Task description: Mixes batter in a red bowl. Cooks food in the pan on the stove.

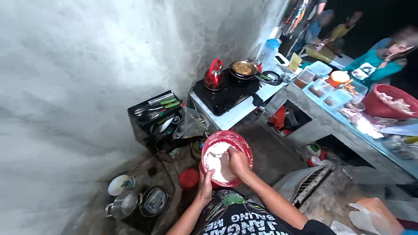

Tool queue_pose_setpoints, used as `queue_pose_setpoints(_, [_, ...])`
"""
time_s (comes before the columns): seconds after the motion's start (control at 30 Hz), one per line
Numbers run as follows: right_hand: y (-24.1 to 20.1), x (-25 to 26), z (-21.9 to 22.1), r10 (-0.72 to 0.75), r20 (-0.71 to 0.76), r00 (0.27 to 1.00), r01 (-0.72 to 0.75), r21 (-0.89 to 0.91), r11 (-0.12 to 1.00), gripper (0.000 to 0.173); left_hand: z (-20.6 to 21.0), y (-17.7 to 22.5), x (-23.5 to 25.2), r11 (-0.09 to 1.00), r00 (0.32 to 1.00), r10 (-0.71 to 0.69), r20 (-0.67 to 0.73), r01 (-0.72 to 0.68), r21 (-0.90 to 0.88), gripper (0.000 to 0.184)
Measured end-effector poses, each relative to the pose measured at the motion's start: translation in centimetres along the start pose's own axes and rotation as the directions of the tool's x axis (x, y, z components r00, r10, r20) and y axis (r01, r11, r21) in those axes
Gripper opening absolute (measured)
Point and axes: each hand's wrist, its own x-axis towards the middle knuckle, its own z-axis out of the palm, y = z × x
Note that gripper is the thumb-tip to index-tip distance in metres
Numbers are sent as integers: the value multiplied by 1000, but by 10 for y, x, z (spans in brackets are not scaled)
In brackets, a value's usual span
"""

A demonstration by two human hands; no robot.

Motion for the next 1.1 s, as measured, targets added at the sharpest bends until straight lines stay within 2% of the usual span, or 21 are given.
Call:
queue_pose_setpoints(0.07, [14,-10,0,-153,84,985,152,24,988,35,19,-4,15,1000,1000,-12,-3,12,-26,84])
queue_pose_setpoints(0.1, [24,-14,-7,-173,145,974,174,8,985,33,28,-3,21,999,999,-27,-17,26,-38,82])
queue_pose_setpoints(0.17, [45,-14,-33,-80,211,974,102,-94,990,32,44,1,30,997,997,-60,-41,58,-56,79])
queue_pose_setpoints(0.23, [65,-3,-59,32,112,993,-10,-193,981,32,61,4,34,996,997,-68,-34,66,-67,78])
queue_pose_setpoints(0.3, [84,18,-69,27,-48,999,-36,-197,980,33,78,2,38,996,998,-55,19,56,-62,78])
queue_pose_setpoints(0.33, [90,29,-69,14,-67,998,-26,-168,985,34,86,1,40,998,997,-44,62,47,-50,80])
queue_pose_setpoints(0.4, [99,39,-65,-38,13,999,39,-82,996,38,103,1,46,999,991,-48,124,50,-16,83])
queue_pose_setpoints(0.47, [110,36,-71,-103,147,984,107,-20,994,38,119,6,59,995,986,-93,142,96,-13,78])
queue_pose_setpoints(0.53, [125,33,-94,-33,188,982,46,-65,997,35,134,11,74,990,980,-133,146,139,-37,71])
queue_pose_setpoints(0.63, [153,53,-116,169,-40,985,-173,-139,975,27,158,11,93,984,966,-159,202,172,-49,70])
queue_pose_setpoints(0.7, [174,75,-104,171,-154,973,-177,-27,984,30,181,7,108,979,946,-194,259,201,-1,72])
queue_pose_setpoints(0.73, [181,81,-98,145,-123,982,-140,49,989,31,194,5,119,976,936,-215,280,212,41,72])
queue_pose_setpoints(0.8, [195,83,-105,114,86,990,-124,126,984,31,217,1,152,972,934,-227,277,201,120,71])
queue_pose_setpoints(0.87, [210,83,-133,263,208,942,-270,7,963,30,232,-5,191,973,933,-173,316,113,201,78])
queue_pose_setpoints(0.9, [220,86,-147,385,155,910,-379,-68,923,28,241,-6,208,973,927,-150,345,76,218,81])
queue_pose_setpoints(0.97, [247,103,-159,551,-93,830,-556,-46,830,25,266,1,228,969,899,-159,407,63,239,77])
queue_pose_setpoints(1.03, [268,124,-156,555,-272,787,-559,66,826,25,299,11,237,954,848,-198,492,51,295,66])
queue_pose_setpoints(1.07, [273,130,-156,524,-260,811,-509,128,851,25,314,15,242,942,812,-223,539,38,333,62])
queue_pose_setpoints(1.1, [275,132,-161,512,-150,845,-484,191,854,25,326,15,250,932,778,-241,580,18,363,57])
